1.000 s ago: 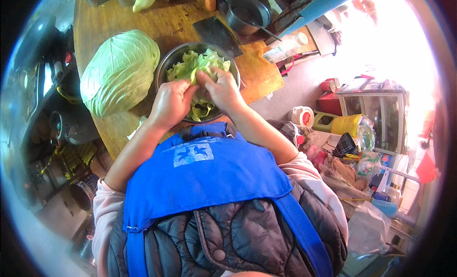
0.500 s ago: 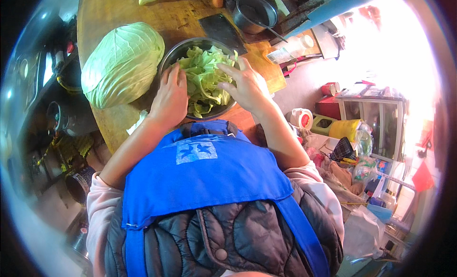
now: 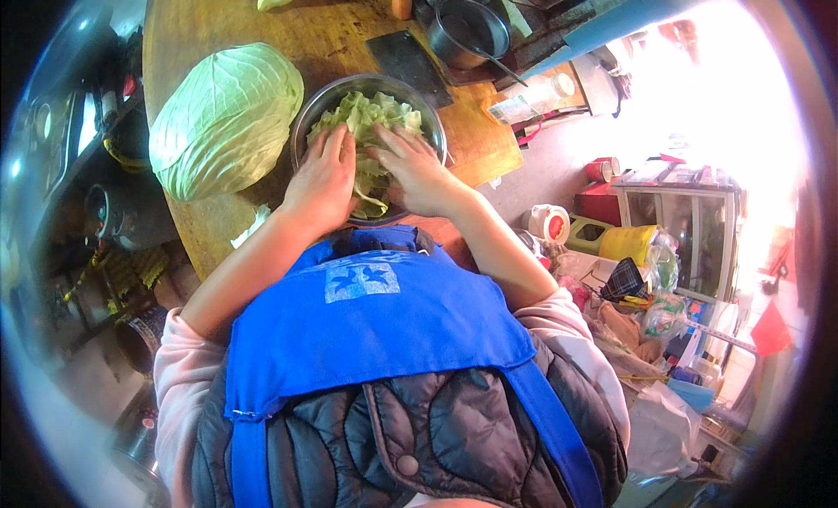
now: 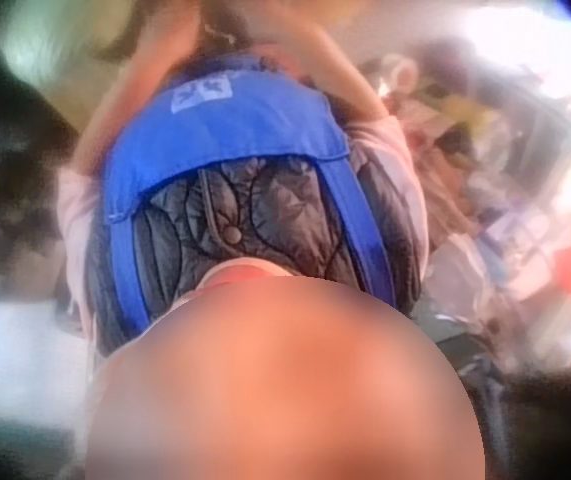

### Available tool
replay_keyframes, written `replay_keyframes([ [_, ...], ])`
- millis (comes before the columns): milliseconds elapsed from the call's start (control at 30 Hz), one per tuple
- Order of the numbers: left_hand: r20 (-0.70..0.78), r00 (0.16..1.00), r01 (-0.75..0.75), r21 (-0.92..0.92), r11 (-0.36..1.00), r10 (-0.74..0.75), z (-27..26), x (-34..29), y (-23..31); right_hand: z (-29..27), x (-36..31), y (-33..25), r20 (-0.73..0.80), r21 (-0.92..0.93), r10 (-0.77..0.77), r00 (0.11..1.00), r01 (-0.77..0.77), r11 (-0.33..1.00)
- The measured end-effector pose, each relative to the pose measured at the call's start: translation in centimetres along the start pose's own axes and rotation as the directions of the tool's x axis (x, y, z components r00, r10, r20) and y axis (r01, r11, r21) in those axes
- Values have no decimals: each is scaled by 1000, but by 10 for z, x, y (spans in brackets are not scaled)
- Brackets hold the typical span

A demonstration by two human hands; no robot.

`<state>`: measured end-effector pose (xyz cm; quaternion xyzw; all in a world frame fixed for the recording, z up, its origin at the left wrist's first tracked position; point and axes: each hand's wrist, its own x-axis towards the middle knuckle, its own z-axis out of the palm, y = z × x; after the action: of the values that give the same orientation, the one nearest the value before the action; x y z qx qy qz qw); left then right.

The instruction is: The person tears cabbage leaves by hand from a whole head and places them into a metal bowl. The person repeatedly pulls off leaves, tears them into smaller pieces, and accumulates them in the bowl on a wooden countertop.

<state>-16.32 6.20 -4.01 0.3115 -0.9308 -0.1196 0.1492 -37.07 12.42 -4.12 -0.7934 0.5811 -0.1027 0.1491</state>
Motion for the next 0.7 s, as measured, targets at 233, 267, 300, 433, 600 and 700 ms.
replay_keyframes([
  [233, 228, 971, -18, -244, 970, 75, -12, 1, 0, -27, 13, -9, -350, 335, 242, 905, -120, 934],
  [267, 181, 979, -54, -218, 975, 95, -13, 1, 0, -28, 15, -11, -301, 210, 248, 921, -190, 959],
  [300, 71, 994, -66, -241, 968, 86, -17, -1, 0, -28, 18, -14, -219, 73, 295, 930, -286, 955],
  [433, -287, 958, -107, -343, 933, 5, -48, -26, -10, -41, 20, -18, -14, 90, 344, 939, -341, 936],
  [600, -445, 794, 193, -462, 866, -414, -83, -89, -35, -60, 43, -21, 17, 175, 315, 949, -313, 933],
  [700, -211, 511, 213, -908, 360, -833, -76, -123, -53, -74, 66, -29, 72, -106, 189, 979, -181, 978],
])
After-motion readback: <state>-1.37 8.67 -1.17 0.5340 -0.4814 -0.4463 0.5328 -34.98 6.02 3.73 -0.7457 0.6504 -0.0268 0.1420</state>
